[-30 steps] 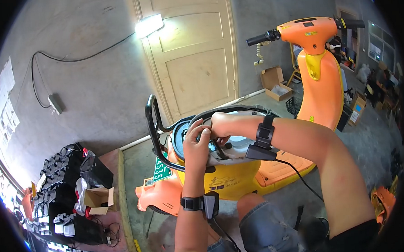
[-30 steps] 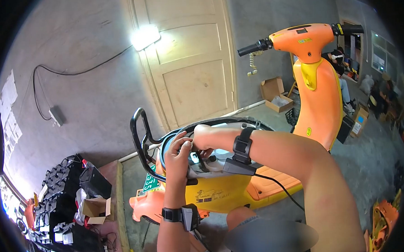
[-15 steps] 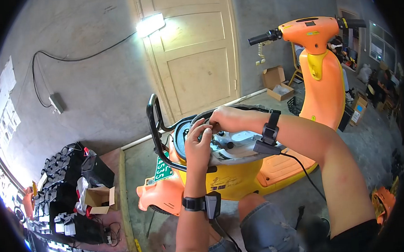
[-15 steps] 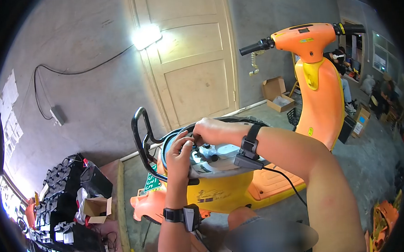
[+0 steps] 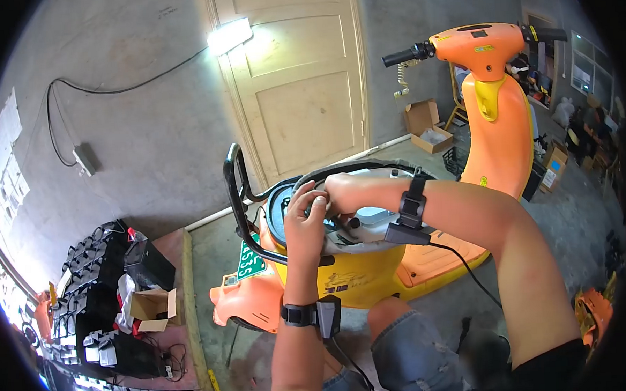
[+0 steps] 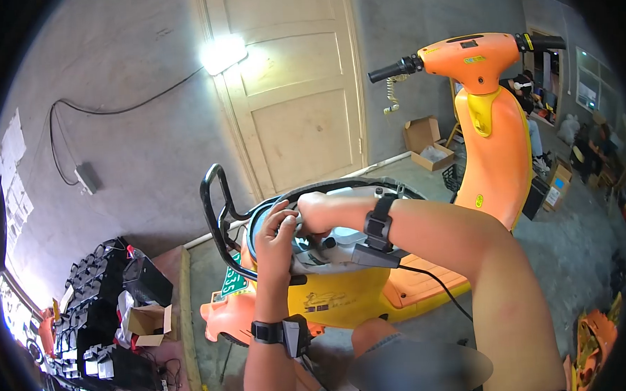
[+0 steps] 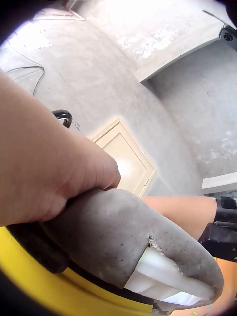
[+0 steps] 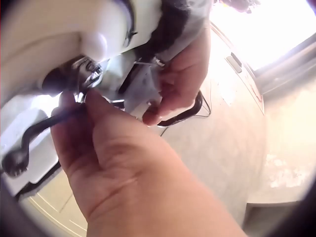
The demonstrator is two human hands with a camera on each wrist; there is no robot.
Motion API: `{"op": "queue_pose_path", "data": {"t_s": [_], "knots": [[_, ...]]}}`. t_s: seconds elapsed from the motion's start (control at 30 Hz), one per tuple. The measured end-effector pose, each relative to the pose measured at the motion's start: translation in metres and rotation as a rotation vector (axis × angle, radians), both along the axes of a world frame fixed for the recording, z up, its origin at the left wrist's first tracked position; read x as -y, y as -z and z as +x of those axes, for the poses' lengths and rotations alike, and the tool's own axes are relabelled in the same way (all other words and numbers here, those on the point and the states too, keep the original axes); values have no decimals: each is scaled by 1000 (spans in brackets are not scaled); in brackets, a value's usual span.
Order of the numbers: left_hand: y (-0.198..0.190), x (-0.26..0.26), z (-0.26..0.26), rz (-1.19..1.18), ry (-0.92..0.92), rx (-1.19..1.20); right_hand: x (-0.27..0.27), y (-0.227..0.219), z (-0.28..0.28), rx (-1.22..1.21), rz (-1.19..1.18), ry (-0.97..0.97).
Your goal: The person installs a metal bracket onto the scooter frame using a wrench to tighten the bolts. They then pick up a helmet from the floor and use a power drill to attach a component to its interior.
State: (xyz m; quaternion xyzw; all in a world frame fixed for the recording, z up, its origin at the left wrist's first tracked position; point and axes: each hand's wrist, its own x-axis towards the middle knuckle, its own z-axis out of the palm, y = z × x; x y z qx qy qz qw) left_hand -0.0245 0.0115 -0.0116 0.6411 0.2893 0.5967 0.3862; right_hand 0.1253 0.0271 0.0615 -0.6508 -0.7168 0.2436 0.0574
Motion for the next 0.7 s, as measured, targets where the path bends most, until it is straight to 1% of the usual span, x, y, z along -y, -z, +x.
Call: {"op": "queue_pose_path", "data": {"t_s": [0.07, 0.1, 0.17, 0.2, 0.3, 0.33, 0.4, 0.43, 0.47, 0.53, 0.57, 0.63, 0.67, 0.7], "knots": [[0, 0, 1, -23, 24, 27, -10, 5, -8, 111, -46, 56], [1, -1, 1, -8, 18, 20, -8, 7, -9, 110, -46, 56], [1, -1, 0, 10, 6, 17, -3, 9, -10, -272, -158, 342], [0, 1, 0, -1, 7, 11, 1, 9, -11, -268, -155, 338], [-1, 2, 0, -7, 4, 3, 17, 2, -7, -404, -156, 303], [-2, 2, 0, -5, 3, -2, 17, 1, -4, -405, -152, 301], [-2, 2, -1, -6, -3, -10, 18, -2, 1, -310, -96, 242], [0, 1, 0, -19, 8, 5, 18, -5, 5, -317, -89, 208], [1, 0, 0, -32, 19, 20, 17, -8, 9, -220, 39, 156], [0, 2, 0, 4, 0, 4, 21, -16, 18, -145, 272, -5], [1, 1, 0, 14, 6, 10, 17, -13, 25, -144, 271, -2], [1, 0, -1, 26, 13, 5, 10, -8, 34, 118, 516, -240], [1, 0, 0, 27, 16, 6, 8, -5, 38, 120, 516, -237], [1, 0, 0, 31, -1, -1, 11, -8, 36, 203, 490, -331]]}}
